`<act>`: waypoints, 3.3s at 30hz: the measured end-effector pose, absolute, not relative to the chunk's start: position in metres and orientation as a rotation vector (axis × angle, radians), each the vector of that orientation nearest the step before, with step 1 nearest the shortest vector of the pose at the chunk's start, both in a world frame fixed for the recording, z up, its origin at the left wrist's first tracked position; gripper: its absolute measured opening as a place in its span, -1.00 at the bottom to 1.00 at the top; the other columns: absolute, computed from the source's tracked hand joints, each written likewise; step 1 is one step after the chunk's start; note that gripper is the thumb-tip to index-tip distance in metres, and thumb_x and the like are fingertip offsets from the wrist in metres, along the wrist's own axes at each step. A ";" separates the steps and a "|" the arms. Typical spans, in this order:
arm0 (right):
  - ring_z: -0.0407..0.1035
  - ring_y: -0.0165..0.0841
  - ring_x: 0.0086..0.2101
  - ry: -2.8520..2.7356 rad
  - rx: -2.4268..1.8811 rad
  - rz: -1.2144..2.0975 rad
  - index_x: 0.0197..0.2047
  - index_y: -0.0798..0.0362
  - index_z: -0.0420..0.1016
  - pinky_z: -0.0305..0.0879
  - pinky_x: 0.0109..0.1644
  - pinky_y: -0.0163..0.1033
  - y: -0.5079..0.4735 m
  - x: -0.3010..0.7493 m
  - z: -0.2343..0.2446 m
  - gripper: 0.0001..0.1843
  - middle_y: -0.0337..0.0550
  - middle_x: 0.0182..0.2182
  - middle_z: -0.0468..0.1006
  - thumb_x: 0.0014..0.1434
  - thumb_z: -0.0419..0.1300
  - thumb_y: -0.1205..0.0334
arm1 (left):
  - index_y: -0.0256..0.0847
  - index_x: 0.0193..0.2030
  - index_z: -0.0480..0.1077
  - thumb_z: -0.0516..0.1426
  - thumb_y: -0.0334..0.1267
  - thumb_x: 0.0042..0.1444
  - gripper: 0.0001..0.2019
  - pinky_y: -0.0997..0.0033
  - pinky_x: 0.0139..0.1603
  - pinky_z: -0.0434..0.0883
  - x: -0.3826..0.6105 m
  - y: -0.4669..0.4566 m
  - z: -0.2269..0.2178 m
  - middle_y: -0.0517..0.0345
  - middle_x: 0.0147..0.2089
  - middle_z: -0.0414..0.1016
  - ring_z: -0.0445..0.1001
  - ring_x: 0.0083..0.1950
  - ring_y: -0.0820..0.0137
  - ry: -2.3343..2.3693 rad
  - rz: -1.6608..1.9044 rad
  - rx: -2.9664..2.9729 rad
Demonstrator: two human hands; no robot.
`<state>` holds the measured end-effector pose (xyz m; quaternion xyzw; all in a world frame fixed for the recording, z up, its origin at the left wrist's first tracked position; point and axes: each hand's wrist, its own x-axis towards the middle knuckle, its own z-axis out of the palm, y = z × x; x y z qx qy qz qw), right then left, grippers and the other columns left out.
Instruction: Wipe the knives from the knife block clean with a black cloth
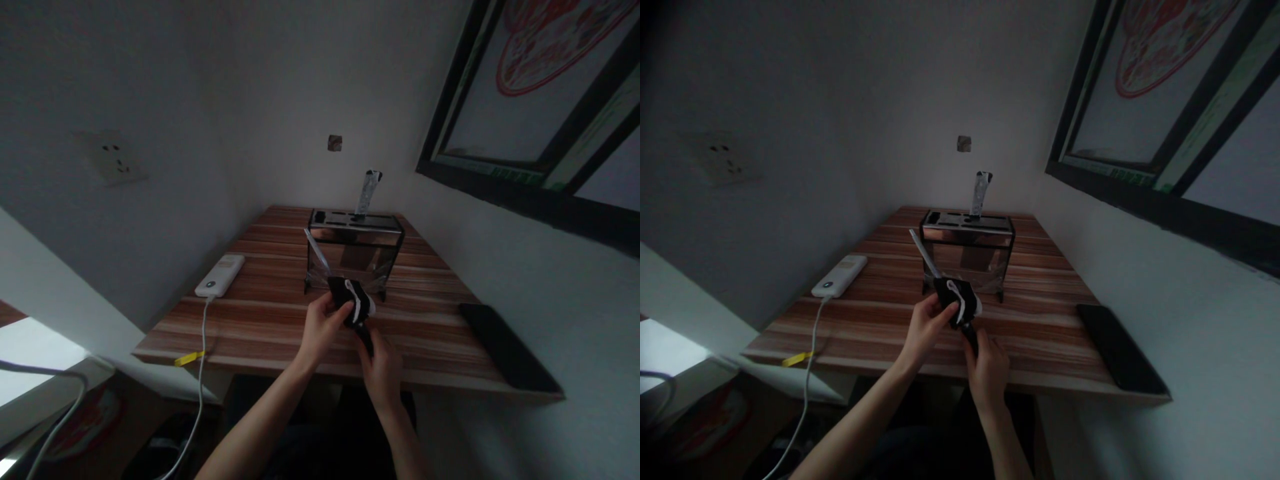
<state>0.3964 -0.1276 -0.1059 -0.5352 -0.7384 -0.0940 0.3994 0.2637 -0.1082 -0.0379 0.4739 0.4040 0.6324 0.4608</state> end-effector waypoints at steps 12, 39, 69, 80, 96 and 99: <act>0.41 -0.26 -0.45 -1.854 -1.361 -0.106 -0.21 0.11 0.43 0.21 -0.39 -0.27 -0.128 0.398 -0.105 -0.68 -0.04 -0.44 0.54 0.25 -0.08 0.13 | -0.31 -0.15 0.44 0.20 -0.26 -0.04 -0.71 0.45 -0.21 0.41 0.270 -0.119 -0.044 0.01 -0.18 0.55 0.50 -0.16 0.28 1.130 1.484 1.326; 0.43 -0.26 -0.46 -1.849 -1.284 -0.075 -0.25 0.10 0.42 0.23 -0.39 -0.28 -0.128 0.397 -0.106 -0.63 -0.06 -0.47 0.53 0.28 -0.08 0.02 | -0.30 -0.26 0.47 0.24 -0.22 -0.09 -0.75 0.45 -0.23 0.39 0.262 -0.114 -0.029 0.05 -0.26 0.57 0.50 -0.22 0.29 1.123 1.642 1.186; 0.39 -0.31 -0.54 -1.808 -1.211 -0.148 -0.41 0.06 0.39 0.20 -0.45 -0.31 -0.129 0.397 -0.104 -0.58 -0.15 -0.58 0.47 0.27 -0.07 -0.04 | -0.29 -0.32 0.49 0.26 -0.15 -0.12 -0.74 0.56 -0.33 0.30 0.197 -0.071 0.051 0.16 -0.38 0.53 0.44 -0.36 0.47 0.932 2.040 1.145; 0.39 -0.30 -0.53 -1.840 -1.256 -0.239 -0.37 0.06 0.38 0.18 -0.44 -0.29 -0.128 0.398 -0.108 -0.58 -0.13 -0.57 0.48 0.30 -0.13 -0.02 | -0.32 -0.29 0.49 0.26 -0.14 -0.12 -0.71 0.54 -0.33 0.32 0.197 -0.073 0.045 0.14 -0.37 0.54 0.44 -0.38 0.46 0.959 1.947 1.143; 0.39 -0.28 -0.52 -1.822 -1.306 -0.249 -0.34 0.08 0.39 0.19 -0.44 -0.29 -0.127 0.399 -0.109 -0.55 -0.10 -0.56 0.49 0.31 -0.16 -0.01 | -0.31 -0.26 0.45 0.24 -0.19 -0.08 -0.74 0.49 -0.30 0.38 0.244 -0.097 0.001 0.07 -0.29 0.55 0.48 -0.27 0.35 1.018 1.653 1.226; 0.39 -0.27 -0.50 -1.809 -1.306 -0.218 -0.31 0.09 0.41 0.19 -0.43 -0.29 -0.128 0.398 -0.107 -0.56 -0.09 -0.54 0.50 0.30 -0.14 -0.01 | -0.31 -0.26 0.44 0.23 -0.20 -0.07 -0.75 0.48 -0.30 0.39 0.249 -0.100 -0.007 0.05 -0.27 0.55 0.49 -0.26 0.33 1.023 1.612 1.224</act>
